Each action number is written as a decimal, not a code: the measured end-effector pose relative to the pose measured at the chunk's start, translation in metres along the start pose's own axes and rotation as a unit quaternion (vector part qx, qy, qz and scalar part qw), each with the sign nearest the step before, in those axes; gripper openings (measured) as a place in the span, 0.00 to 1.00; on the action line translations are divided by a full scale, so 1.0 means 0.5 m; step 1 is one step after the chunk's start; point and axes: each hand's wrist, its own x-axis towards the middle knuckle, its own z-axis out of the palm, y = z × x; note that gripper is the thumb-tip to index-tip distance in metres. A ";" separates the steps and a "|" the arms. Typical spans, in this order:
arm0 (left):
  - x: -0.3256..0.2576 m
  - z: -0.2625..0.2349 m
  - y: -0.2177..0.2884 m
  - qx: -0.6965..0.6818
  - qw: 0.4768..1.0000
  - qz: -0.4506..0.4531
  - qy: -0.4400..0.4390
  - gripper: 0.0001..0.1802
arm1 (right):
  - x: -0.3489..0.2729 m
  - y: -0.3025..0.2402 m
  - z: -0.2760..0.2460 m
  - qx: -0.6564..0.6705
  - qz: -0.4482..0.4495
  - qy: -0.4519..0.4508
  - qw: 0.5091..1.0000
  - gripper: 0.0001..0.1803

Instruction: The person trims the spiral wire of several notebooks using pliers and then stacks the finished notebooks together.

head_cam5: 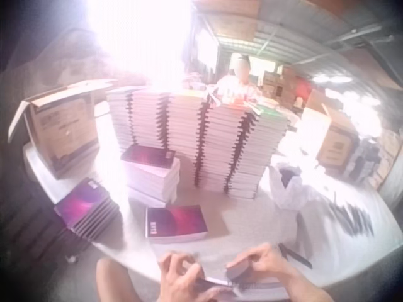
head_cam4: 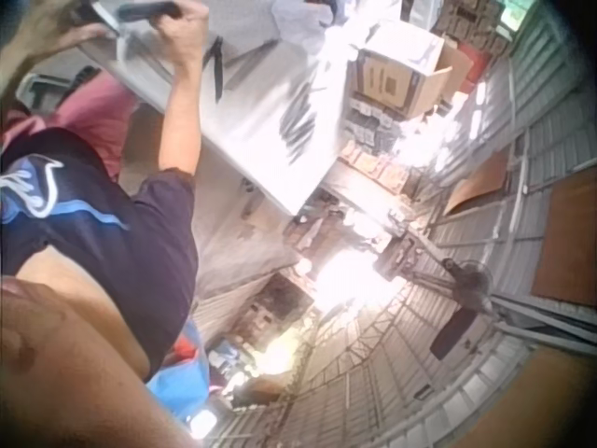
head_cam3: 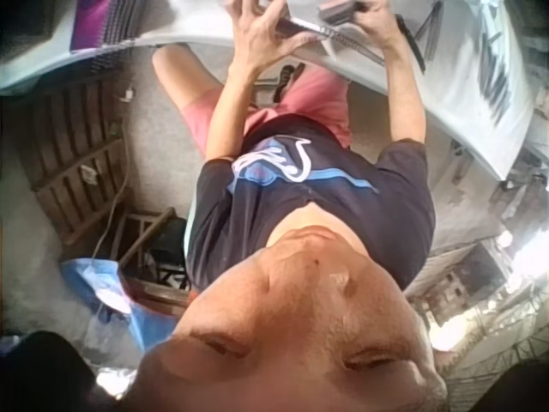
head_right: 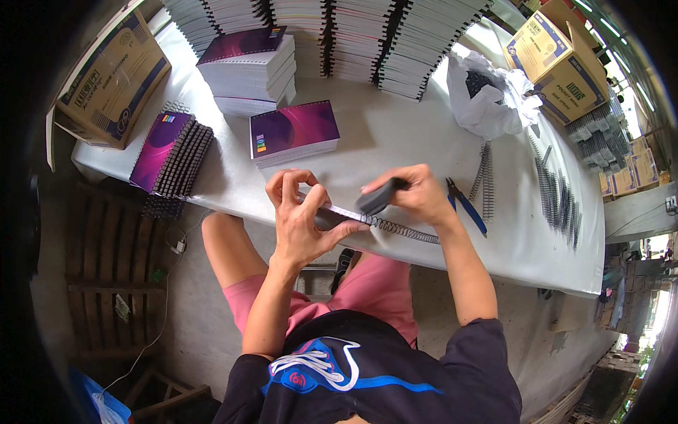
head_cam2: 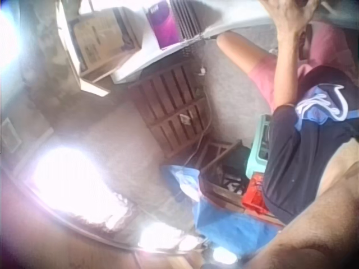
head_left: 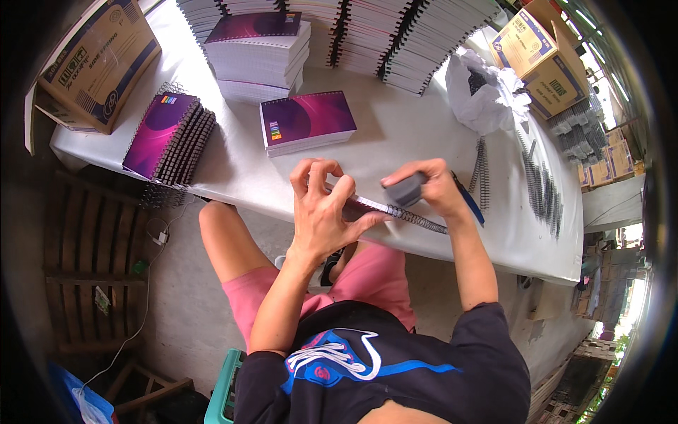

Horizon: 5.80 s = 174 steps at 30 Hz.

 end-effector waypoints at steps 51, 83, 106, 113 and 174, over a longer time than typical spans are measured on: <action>0.004 0.023 0.015 0.071 0.996 -0.009 0.057 0.18 | -0.063 -0.069 0.069 -0.395 -0.118 0.227 0.882 0.11; -0.002 0.028 0.015 0.092 0.995 -0.027 0.030 0.20 | -0.037 -0.086 0.131 -0.482 -0.052 0.197 0.852 0.09; -0.008 0.022 -0.017 -0.093 0.994 -0.054 0.017 0.32 | -0.034 0.004 -0.028 0.242 -0.148 0.051 0.958 0.17; -0.003 0.021 -0.015 -0.106 0.993 -0.046 0.018 0.32 | -0.029 -0.016 0.028 0.360 -0.172 0.041 0.916 0.11; -0.025 0.025 -0.005 -0.391 0.877 -0.227 0.161 0.15 | -0.244 0.071 0.034 -0.616 0.183 0.305 0.703 0.25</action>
